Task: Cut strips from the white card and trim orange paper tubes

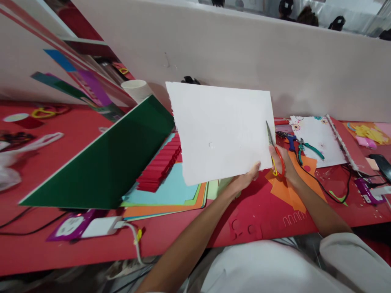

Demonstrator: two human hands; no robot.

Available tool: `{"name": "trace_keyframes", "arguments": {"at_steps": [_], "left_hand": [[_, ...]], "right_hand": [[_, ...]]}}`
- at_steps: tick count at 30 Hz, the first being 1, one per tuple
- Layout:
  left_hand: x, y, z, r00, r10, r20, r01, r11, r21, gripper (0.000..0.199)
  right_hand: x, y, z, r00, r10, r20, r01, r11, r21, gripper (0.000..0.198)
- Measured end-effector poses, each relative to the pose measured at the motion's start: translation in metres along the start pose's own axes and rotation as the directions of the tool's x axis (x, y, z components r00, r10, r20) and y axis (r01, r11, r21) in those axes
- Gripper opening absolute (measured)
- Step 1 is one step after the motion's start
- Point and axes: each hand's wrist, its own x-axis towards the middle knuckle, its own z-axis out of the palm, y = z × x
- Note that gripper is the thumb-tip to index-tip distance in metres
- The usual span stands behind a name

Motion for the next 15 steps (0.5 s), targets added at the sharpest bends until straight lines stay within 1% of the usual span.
{"name": "trace_keyframes", "arguments": {"at_steps": [2,6,10,13,15], "left_hand": [[-0.0002,0.0006,0.0006,1.000,0.008,0.002,-0.008,1.000,-0.005,0.068],[-0.0002,-0.0002,0.0017,1.000,0.013,-0.018,-0.012,1.000,0.017,0.068],[-0.0002,0.0008,0.0011,0.999,0.031,-0.044,-0.029,0.998,0.056,0.065],[-0.0009,0.0055,-0.0029,0.994,0.056,-0.098,-0.048,0.996,0.079,0.062],[-0.0018,0.0094,-0.0073,0.984,0.029,-0.175,-0.013,0.996,0.093,0.060]], "right_hand": [[-0.0003,-0.0002,0.0008,1.000,-0.006,-0.007,0.006,1.000,-0.020,0.058],[-0.0002,0.0010,0.0030,1.000,0.023,-0.019,-0.023,0.999,-0.022,0.055],[0.0007,0.0032,0.0046,0.999,0.044,-0.019,-0.044,0.999,0.005,0.058],[0.0017,0.0055,0.0047,0.998,0.052,0.026,-0.054,0.996,0.076,0.064],[0.0028,0.0066,0.0046,0.997,0.041,0.063,-0.050,0.989,0.141,0.068]]}}
